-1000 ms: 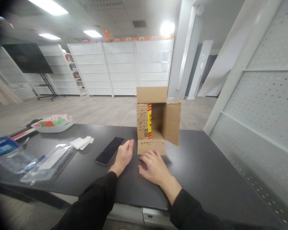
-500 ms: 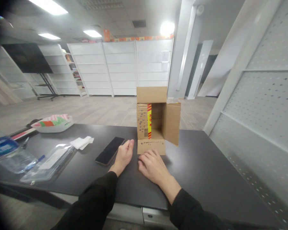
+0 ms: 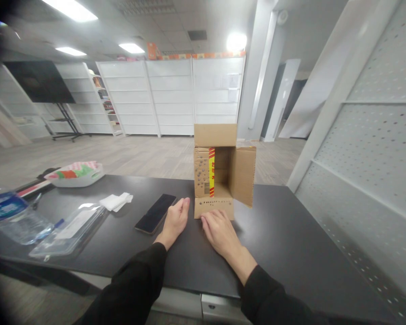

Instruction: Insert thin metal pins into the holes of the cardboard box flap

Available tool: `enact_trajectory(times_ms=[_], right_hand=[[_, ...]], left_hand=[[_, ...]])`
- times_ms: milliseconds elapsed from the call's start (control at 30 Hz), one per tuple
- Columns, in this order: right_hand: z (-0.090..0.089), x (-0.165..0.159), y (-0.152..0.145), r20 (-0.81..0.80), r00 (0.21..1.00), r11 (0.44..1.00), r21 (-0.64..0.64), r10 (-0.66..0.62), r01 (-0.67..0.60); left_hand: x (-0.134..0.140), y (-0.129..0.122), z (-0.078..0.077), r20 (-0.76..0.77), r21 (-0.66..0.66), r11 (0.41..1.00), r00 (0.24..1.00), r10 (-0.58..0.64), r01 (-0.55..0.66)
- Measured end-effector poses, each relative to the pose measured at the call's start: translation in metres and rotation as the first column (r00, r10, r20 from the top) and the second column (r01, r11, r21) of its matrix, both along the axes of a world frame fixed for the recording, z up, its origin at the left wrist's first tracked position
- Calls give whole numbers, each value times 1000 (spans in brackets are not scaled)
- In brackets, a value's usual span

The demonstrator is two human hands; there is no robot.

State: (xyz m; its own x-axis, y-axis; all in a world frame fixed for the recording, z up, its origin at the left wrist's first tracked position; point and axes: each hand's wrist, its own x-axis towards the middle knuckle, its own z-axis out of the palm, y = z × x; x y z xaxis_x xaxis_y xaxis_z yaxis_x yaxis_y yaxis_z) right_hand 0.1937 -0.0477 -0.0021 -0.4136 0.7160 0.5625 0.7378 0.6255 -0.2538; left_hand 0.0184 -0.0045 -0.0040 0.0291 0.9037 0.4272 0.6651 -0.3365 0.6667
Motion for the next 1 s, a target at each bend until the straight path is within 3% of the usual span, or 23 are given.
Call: enact_trajectory(times_ms=[267, 500, 1000], right_hand=[[5, 9, 28, -259, 962, 995, 18, -91, 99], [0, 6, 44, -260, 957, 990, 21, -132, 143], [-5, 2, 47, -210, 963, 984, 25, -168, 176]], left_hand=[[1, -2, 4, -14, -4, 1000, 1000, 6, -6], [1, -1, 3, -28, -7, 1000, 1000, 11, -11], [1, -2, 5, -26, -20, 1000, 1000, 4, -5]])
